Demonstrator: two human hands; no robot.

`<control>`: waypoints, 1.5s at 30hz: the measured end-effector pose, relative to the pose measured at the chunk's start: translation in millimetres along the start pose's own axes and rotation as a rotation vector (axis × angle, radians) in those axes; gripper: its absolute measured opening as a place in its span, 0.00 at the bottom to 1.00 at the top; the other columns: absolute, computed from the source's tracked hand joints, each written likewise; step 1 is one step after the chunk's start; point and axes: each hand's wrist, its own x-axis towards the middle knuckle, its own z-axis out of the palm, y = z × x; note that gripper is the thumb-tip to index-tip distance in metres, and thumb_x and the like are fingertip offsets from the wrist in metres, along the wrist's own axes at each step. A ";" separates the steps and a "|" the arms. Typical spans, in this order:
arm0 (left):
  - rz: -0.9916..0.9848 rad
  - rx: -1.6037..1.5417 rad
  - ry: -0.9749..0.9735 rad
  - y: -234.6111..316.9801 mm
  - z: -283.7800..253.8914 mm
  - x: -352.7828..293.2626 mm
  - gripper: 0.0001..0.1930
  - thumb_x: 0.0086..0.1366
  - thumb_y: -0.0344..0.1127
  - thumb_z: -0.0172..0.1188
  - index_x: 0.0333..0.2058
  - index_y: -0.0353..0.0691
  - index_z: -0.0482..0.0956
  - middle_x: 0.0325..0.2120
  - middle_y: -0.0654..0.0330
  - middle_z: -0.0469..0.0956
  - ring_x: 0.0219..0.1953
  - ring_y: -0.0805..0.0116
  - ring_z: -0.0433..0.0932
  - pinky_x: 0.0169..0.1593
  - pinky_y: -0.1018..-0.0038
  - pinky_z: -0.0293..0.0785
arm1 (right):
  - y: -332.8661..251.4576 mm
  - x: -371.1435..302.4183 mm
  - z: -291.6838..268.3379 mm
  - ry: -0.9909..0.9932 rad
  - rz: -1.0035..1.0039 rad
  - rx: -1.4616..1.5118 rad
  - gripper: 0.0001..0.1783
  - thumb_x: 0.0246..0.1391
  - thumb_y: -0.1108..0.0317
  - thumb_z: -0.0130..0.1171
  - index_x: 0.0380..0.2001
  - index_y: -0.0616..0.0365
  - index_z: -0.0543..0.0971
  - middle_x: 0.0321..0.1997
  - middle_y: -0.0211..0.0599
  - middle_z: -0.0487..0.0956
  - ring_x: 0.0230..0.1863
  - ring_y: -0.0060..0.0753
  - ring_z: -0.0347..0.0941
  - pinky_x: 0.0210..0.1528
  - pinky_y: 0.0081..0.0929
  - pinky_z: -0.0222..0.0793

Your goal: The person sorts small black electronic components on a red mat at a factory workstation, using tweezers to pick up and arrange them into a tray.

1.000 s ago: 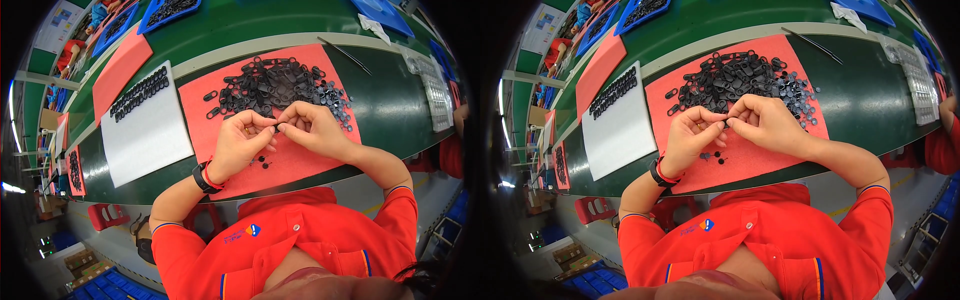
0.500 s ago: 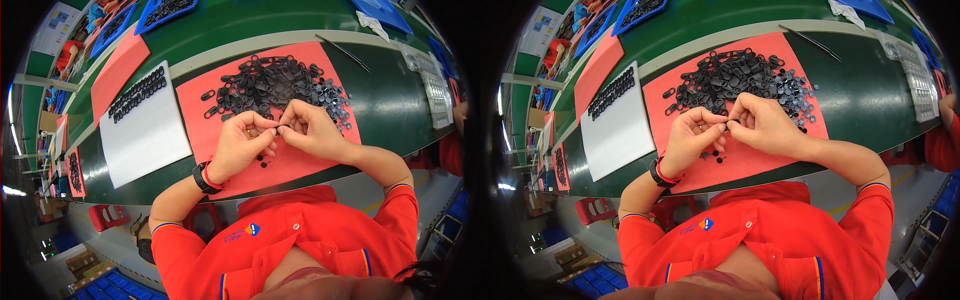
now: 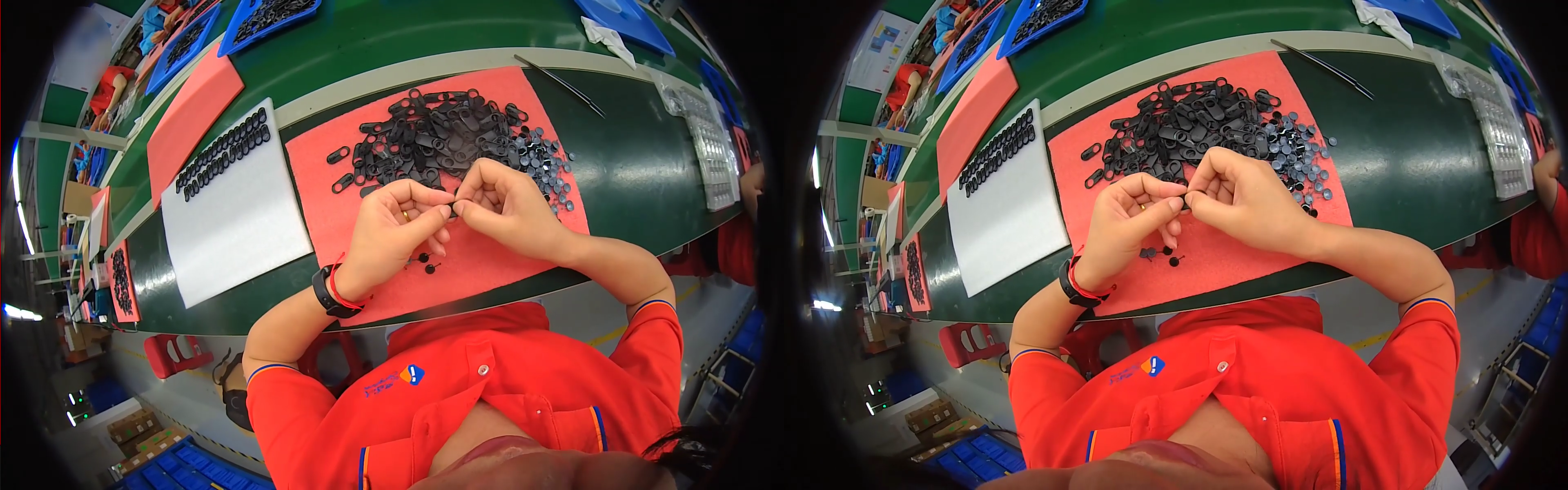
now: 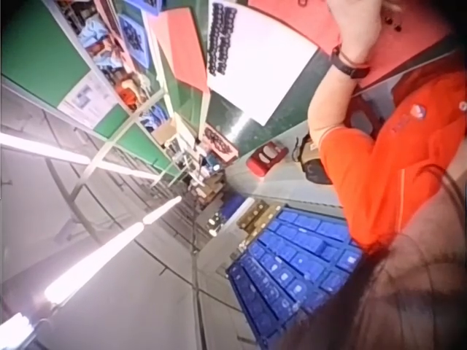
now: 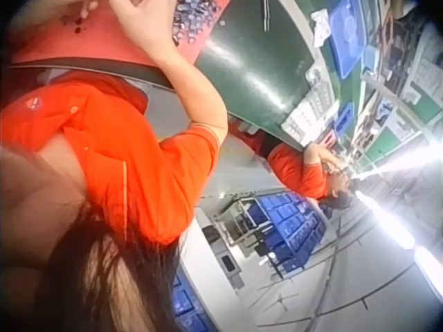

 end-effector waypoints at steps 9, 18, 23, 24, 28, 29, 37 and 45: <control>0.034 0.004 -0.005 -2.2 -5.6 3.8 0.06 0.61 0.26 0.56 0.37 0.32 0.74 0.24 0.60 0.77 0.22 0.77 0.76 0.27 0.82 0.74 | 0.3 4.6 -3.0 -0.054 0.085 0.131 0.05 0.55 0.73 0.54 0.32 0.62 0.70 0.28 0.23 0.72 0.28 0.09 0.66 0.30 0.10 0.62; 0.083 0.148 -0.010 -3.9 -1.2 0.3 0.05 0.61 0.25 0.56 0.36 0.32 0.72 0.27 0.60 0.76 0.25 0.76 0.76 0.26 0.81 0.75 | 3.4 -0.3 0.3 0.089 -0.169 -0.159 0.08 0.47 0.69 0.58 0.28 0.61 0.73 0.21 0.32 0.74 0.23 0.20 0.70 0.24 0.20 0.65; 0.116 0.283 0.044 -8.2 2.6 -2.7 0.04 0.60 0.22 0.56 0.35 0.32 0.72 0.20 0.64 0.73 0.18 0.81 0.71 0.21 0.85 0.68 | 11.0 -1.1 3.6 0.111 -0.294 -0.203 0.10 0.43 0.65 0.58 0.23 0.61 0.71 0.20 0.42 0.75 0.24 0.40 0.75 0.25 0.32 0.68; 0.109 0.351 0.077 -5.3 7.4 -6.7 0.04 0.61 0.24 0.55 0.34 0.32 0.72 0.19 0.63 0.73 0.17 0.80 0.70 0.20 0.86 0.66 | 13.0 -0.9 6.2 0.110 -0.310 -0.220 0.10 0.42 0.66 0.58 0.22 0.62 0.71 0.20 0.43 0.75 0.24 0.42 0.75 0.25 0.34 0.67; 0.155 0.323 0.015 -6.9 9.5 -8.7 0.04 0.60 0.21 0.55 0.34 0.32 0.72 0.21 0.63 0.73 0.17 0.82 0.70 0.20 0.87 0.66 | 15.3 -6.0 8.3 0.141 -0.402 -0.246 0.10 0.43 0.69 0.59 0.23 0.60 0.68 0.18 0.37 0.72 0.19 0.32 0.71 0.21 0.28 0.64; 0.204 0.305 0.050 -6.0 8.7 -11.4 0.04 0.60 0.21 0.55 0.34 0.32 0.72 0.21 0.63 0.73 0.18 0.81 0.70 0.20 0.87 0.66 | 11.0 -6.1 7.1 0.153 -0.404 -0.250 0.10 0.43 0.69 0.59 0.23 0.60 0.68 0.18 0.37 0.72 0.19 0.32 0.71 0.21 0.28 0.64; 0.493 0.332 0.271 33.2 -20.7 1.2 0.05 0.61 0.25 0.54 0.36 0.32 0.74 0.24 0.63 0.73 0.21 0.78 0.70 0.26 0.84 0.65 | 4.1 -7.0 3.5 0.114 -0.377 -0.146 0.11 0.52 0.63 0.57 0.34 0.59 0.72 0.25 0.38 0.77 0.26 0.35 0.76 0.29 0.28 0.70; 0.798 0.192 0.663 104.5 -153.8 -31.2 0.10 0.62 0.28 0.53 0.41 0.30 0.75 0.27 0.60 0.76 0.25 0.79 0.70 0.28 0.84 0.66 | 7.8 -9.2 14.6 -0.026 -0.382 -0.302 0.08 0.50 0.75 0.58 0.35 0.61 0.74 0.22 0.28 0.73 0.19 0.14 0.66 0.21 0.14 0.61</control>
